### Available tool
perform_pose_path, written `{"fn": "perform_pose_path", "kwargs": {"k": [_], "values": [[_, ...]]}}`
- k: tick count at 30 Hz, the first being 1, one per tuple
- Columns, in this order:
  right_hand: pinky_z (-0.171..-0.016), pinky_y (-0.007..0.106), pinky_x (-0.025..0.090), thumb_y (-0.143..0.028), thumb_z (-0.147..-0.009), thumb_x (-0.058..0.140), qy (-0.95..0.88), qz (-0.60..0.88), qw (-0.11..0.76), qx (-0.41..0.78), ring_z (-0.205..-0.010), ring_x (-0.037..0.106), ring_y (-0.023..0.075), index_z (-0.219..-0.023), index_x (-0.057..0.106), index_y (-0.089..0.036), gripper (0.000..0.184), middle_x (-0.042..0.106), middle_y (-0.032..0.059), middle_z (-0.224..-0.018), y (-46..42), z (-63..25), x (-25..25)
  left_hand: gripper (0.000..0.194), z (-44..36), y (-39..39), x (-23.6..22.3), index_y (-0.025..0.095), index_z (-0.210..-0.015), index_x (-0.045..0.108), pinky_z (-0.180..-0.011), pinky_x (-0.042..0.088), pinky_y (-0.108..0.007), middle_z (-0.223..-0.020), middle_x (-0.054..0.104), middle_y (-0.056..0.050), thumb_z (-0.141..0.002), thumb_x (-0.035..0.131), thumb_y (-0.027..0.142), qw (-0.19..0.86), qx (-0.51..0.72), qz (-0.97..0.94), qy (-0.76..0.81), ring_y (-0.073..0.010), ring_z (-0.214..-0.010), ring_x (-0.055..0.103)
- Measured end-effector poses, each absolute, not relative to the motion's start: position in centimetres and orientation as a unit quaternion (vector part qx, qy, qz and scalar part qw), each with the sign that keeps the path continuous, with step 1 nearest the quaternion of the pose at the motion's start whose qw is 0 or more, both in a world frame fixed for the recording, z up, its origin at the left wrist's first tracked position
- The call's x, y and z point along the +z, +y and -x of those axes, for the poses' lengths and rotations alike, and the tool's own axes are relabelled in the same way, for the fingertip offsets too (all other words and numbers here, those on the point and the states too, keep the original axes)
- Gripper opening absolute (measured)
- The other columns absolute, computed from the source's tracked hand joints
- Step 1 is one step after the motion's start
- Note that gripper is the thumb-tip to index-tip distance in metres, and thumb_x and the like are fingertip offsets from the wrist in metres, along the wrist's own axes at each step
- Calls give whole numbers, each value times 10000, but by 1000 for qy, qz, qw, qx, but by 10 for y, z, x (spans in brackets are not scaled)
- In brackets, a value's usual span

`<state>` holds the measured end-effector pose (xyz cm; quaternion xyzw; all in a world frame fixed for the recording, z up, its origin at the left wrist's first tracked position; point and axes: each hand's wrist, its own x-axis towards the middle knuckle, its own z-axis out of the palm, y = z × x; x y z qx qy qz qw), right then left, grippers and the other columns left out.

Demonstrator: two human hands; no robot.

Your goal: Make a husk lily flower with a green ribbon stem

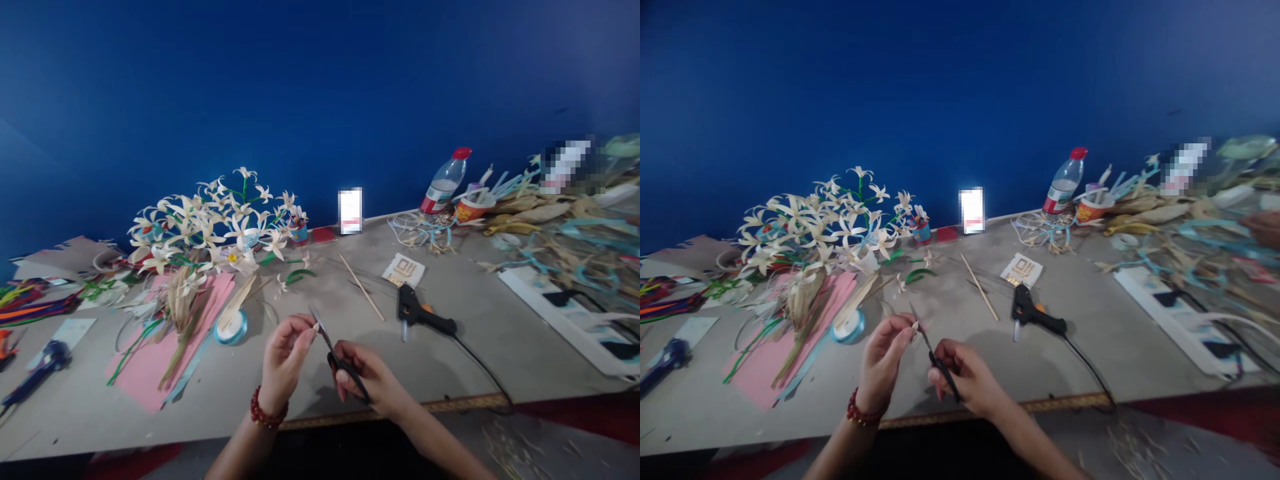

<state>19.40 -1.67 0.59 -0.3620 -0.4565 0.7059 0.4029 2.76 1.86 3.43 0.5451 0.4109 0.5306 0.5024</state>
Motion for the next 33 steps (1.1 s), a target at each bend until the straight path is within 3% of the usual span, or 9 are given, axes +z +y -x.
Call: {"fn": "perform_pose_path", "kwargs": {"k": [9,13,19,24,27,29,33], "values": [[-457,199,302,-656,-683,717,-462,367,367,719,-437,429,75,-706,416,-217,533,493,-78,-532,-17,-206,-1,192,-16,29,45,171,-729,614,-711,445,-286,-807,675,-79,-864,645,305,567,459,-577,368,-193,-776,595],[-439,199,292,-630,-701,725,-448,379,396,706,-420,417,72,-691,426,-216,510,482,-78,-508,-16,-205,0,174,-14,31,48,174,-749,603,-750,450,-291,-852,675,-82,-881,622,286,569,442,-597,353,-199,-821,613],[-517,209,398,-480,-681,814,-427,376,527,631,-595,513,100,-878,573,-196,421,622,10,-783,-6,-198,20,162,-13,33,52,177,-818,594,-779,446,-286,-861,640,-63,-932,544,280,482,351,-721,352,-184,-821,601],[-544,218,420,-330,-671,838,-451,405,540,584,-618,529,115,-831,606,-196,312,597,-10,-710,-2,-195,28,172,-18,35,59,187,-826,582,-769,442,-279,-840,628,-49,-959,492,251,410,266,-813,315,-174,-815,590],[-524,218,416,-296,-695,809,-456,417,549,563,-587,516,109,-822,609,-194,259,595,-11,-700,-4,-196,23,116,-20,34,56,194,-902,594,-824,448,-295,-918,647,-64,-955,492,209,376,310,-813,317,-186,-899,601],[-527,217,421,-277,-725,776,-449,427,572,538,-576,514,103,-823,607,-194,212,599,-11,-708,-7,-197,18,81,-21,32,50,196,-937,594,-858,445,-310,-966,646,-71,-937,516,175,325,402,-780,354,-193,-941,599],[-545,227,453,-258,-733,759,-420,433,633,485,-596,549,117,-835,605,-201,193,604,-7,-735,-10,-197,12,118,-28,21,33,187,-811,617,-792,459,-303,-843,633,-46,-906,555,155,292,523,-694,399,-189,-848,604]]}}
